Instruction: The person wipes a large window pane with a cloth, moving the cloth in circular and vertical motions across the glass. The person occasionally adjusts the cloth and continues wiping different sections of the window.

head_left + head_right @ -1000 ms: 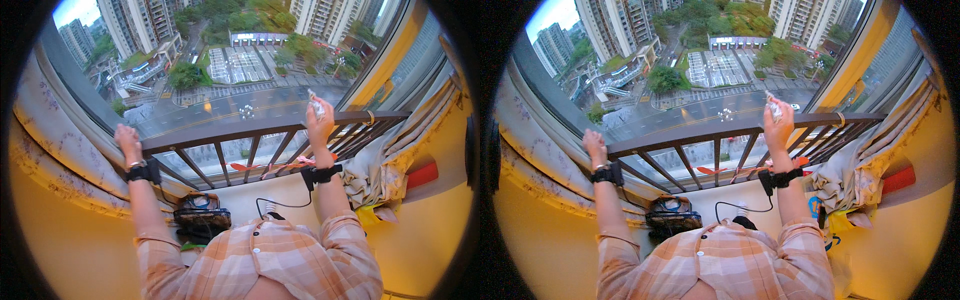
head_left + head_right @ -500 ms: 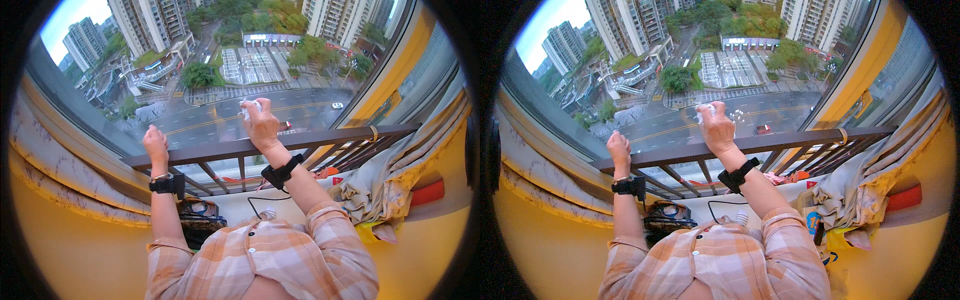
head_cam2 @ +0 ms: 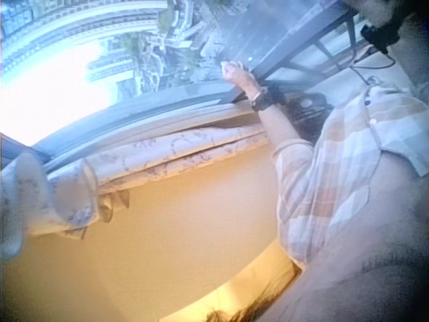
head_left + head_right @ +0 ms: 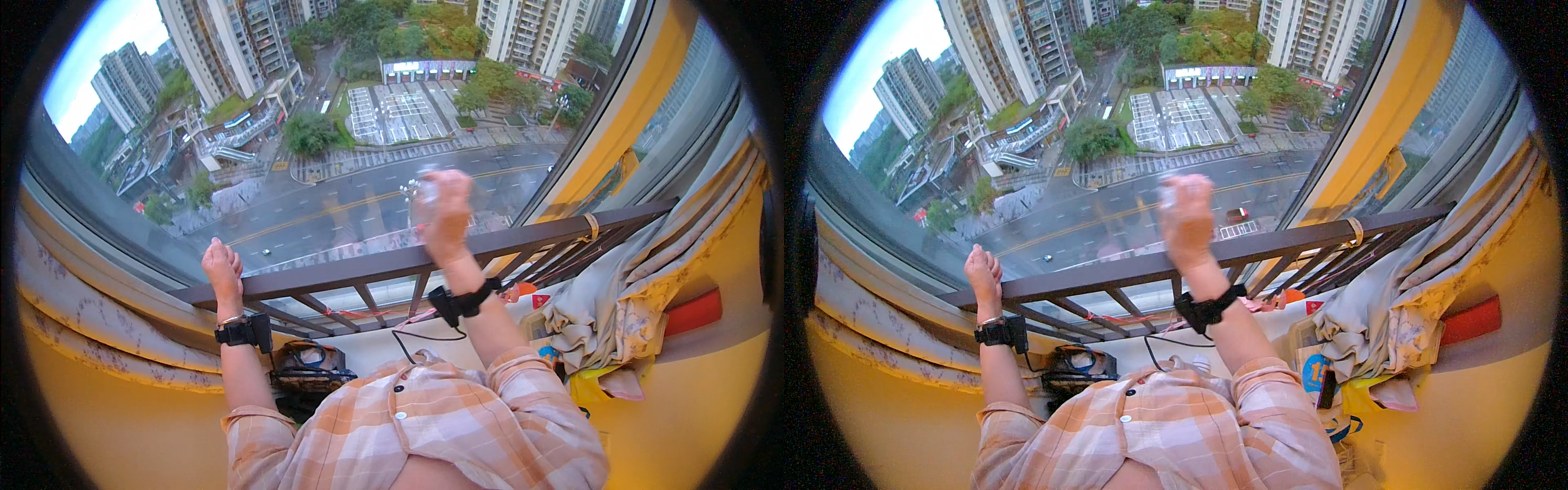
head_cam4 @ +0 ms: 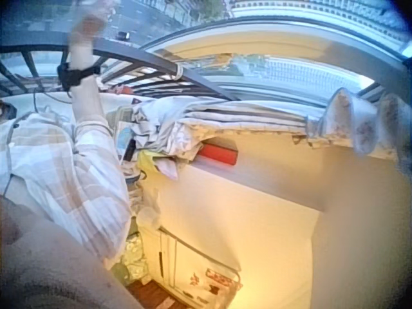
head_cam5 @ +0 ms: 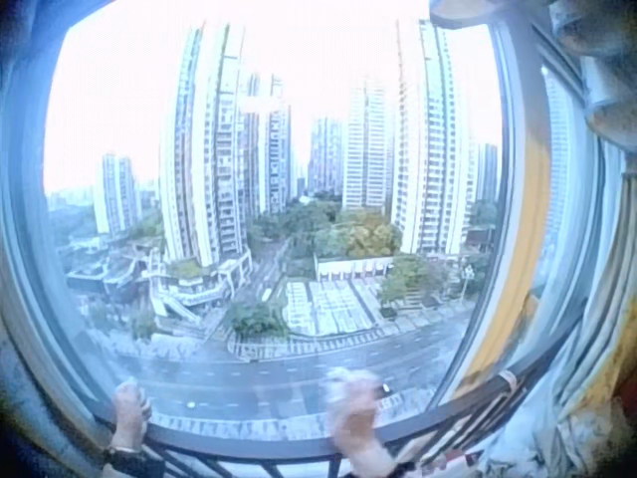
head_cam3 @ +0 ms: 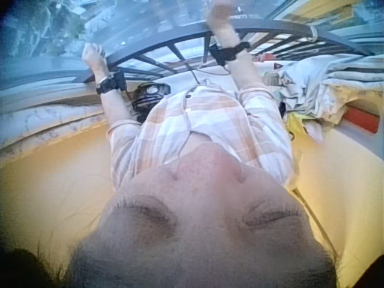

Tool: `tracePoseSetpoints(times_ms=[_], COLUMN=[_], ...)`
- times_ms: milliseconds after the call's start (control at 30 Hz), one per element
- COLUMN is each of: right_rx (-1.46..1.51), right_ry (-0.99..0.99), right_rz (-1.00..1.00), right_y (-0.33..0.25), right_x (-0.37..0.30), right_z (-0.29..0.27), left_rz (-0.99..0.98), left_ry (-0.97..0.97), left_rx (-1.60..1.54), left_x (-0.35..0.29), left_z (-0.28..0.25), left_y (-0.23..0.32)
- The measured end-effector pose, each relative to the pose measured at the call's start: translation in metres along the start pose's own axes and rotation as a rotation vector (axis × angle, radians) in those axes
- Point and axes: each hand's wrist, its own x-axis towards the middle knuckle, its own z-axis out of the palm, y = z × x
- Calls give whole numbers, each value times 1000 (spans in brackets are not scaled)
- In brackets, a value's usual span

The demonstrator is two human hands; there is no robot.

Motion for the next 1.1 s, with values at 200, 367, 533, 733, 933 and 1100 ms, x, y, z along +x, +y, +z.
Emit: tracePoseSetpoints(times_ms=[200,367,533,733,933,1100], right_rx=[-105,-92,7,-144,-122,42], right_ry=[219,468,120,295,458,22], right_rz=[-21,326,-148,-28,117,-145], right_y=[51,82,7,79,64,-12], right_x=[41,69,30,61,71,48], right_z=[-37,-63,-11,-63,-48,-10], left_rz=[-39,-15,-29,-12,6,-15], left_ry=[16,-8,-11,3,-21,-22], left_rx=[-2,2,-19,-31,-27,2], left_x=[1,2,1,1,4,2], left_z=[0,-2,-3,-3,-5,-4], left_y=[2,-2,-2,-3,-6,-5])
